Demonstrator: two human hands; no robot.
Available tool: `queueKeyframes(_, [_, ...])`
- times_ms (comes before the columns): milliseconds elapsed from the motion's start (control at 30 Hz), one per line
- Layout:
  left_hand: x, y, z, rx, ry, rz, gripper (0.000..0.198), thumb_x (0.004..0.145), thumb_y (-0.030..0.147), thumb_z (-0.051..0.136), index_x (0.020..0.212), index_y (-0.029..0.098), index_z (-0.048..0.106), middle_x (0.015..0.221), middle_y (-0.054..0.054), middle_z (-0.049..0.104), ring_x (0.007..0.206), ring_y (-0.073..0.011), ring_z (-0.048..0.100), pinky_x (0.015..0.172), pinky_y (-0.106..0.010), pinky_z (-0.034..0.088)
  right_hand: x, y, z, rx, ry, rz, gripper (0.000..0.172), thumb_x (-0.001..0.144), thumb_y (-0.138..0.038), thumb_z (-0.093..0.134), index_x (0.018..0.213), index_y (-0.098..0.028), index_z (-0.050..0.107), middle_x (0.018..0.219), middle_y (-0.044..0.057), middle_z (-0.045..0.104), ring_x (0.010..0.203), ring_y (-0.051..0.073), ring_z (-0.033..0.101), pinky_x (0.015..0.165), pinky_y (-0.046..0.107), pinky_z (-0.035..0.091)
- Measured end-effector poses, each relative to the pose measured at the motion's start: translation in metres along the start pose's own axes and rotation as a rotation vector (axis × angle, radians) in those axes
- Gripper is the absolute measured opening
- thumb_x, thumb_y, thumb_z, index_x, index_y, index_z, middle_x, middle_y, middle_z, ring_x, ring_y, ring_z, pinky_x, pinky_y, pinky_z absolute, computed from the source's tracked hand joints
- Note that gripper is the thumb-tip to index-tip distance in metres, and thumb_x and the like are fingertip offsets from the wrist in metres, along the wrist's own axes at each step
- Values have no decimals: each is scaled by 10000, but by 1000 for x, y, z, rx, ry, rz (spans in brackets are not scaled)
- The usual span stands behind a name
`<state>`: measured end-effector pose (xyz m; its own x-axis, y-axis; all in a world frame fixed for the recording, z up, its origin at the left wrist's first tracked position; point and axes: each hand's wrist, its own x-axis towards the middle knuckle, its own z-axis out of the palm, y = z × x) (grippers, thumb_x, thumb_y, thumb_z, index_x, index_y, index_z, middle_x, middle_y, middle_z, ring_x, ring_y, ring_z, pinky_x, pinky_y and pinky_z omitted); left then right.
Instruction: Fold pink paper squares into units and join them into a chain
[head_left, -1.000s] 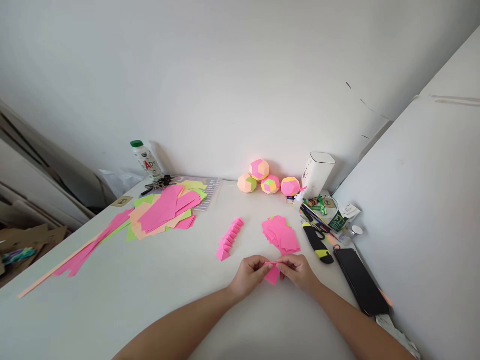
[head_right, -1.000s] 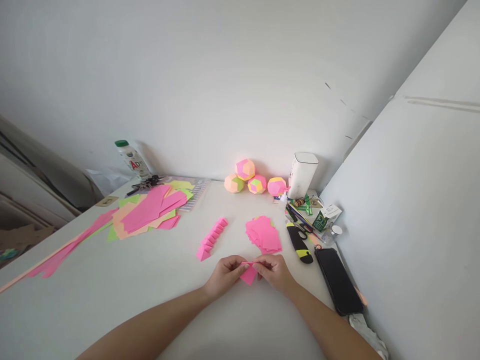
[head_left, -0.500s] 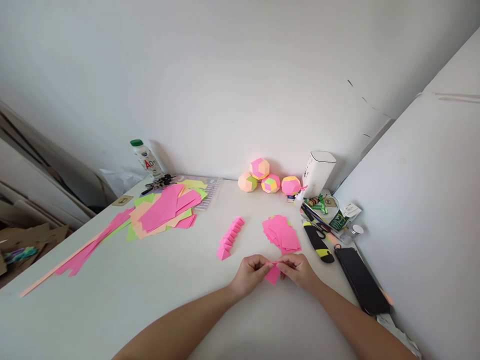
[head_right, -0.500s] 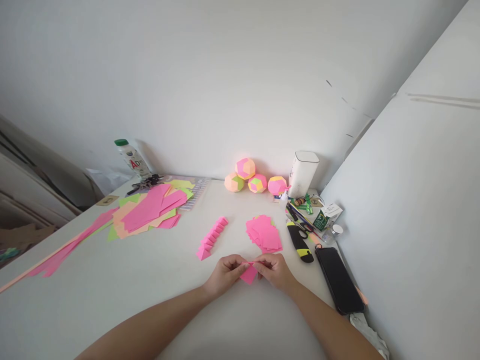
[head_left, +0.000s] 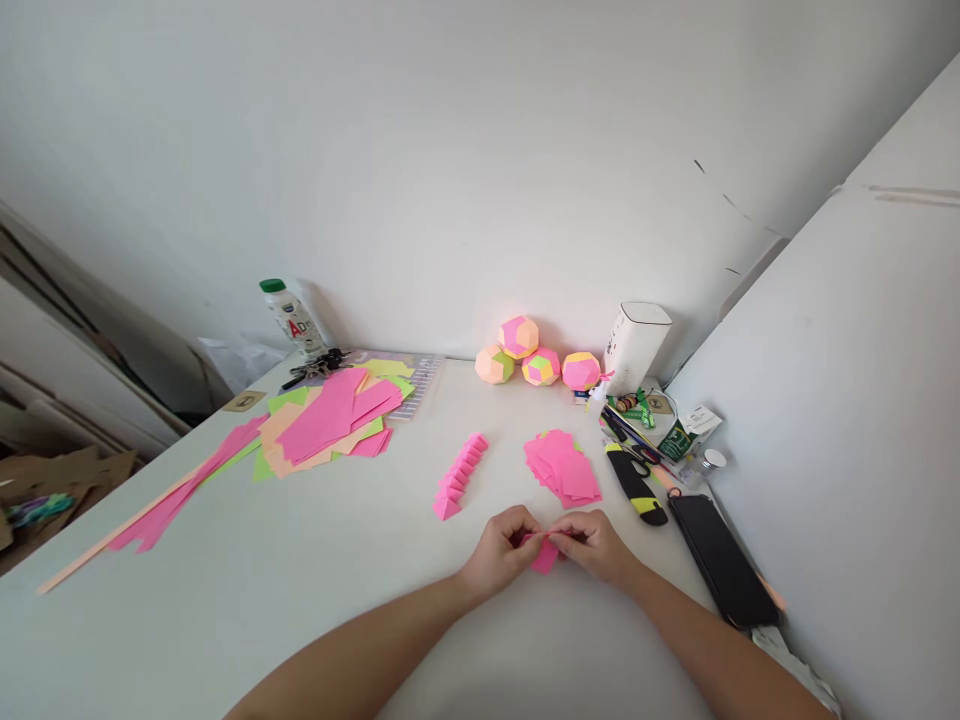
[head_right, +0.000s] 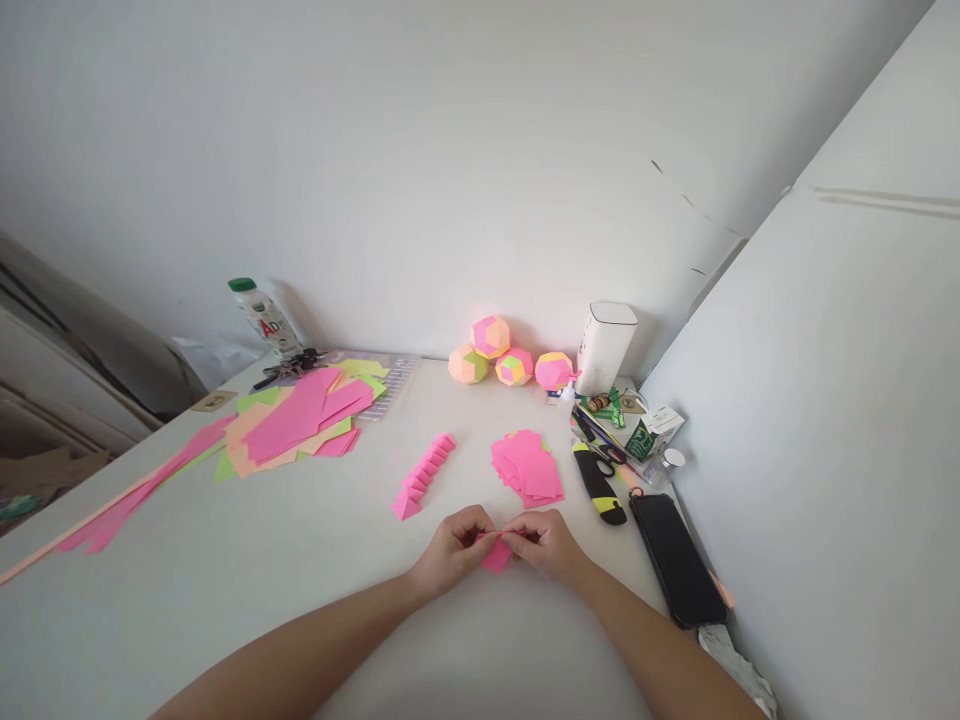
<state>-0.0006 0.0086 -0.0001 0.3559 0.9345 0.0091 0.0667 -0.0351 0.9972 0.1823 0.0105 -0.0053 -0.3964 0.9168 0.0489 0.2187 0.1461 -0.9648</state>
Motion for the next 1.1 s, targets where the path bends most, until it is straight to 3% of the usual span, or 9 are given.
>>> queueKeyframes(300, [1, -6, -5, -163, 65, -37, 209, 772, 319, 546, 652, 166, 470, 593, 33, 467, 541, -91, 425, 521, -214, 340, 1, 4, -4, 168, 65, 73, 181, 784, -329, 633, 705, -172, 676, 574, -1, 616, 512, 142, 572, 507, 248, 453])
queueKeyframes(400, [0, -3, -4, -200, 26, -27, 179, 789, 335, 546, 749, 166, 501, 640, 26, 493, 571, -98, 444, 544, -220, 360, 1, 4, -4, 164, 67, 78, 179, 786, -330, 627, 712, -173, 670, 592, 0, 613, 529, 144, 569, 520, 252, 458])
queueKeyframes(600, [0, 0, -1, -20, -32, 0, 179, 770, 299, 565, 673, 150, 545, 640, 6, 519, 569, -100, 435, 535, -222, 348, -1, 3, -1, 51, 33, 18, 157, 791, -292, 611, 721, -165, 668, 627, 7, 599, 552, 131, 525, 520, 238, 420])
queueKeyframes(1100, [0, 4, -1, 21, -20, -22, 81, 707, 167, 534, 628, 157, 517, 628, 24, 500, 560, -94, 409, 534, -218, 335, 0, 3, 0, 13, 24, -25, 135, 784, -219, 567, 674, -159, 617, 575, -13, 530, 505, 109, 442, 476, 230, 339])
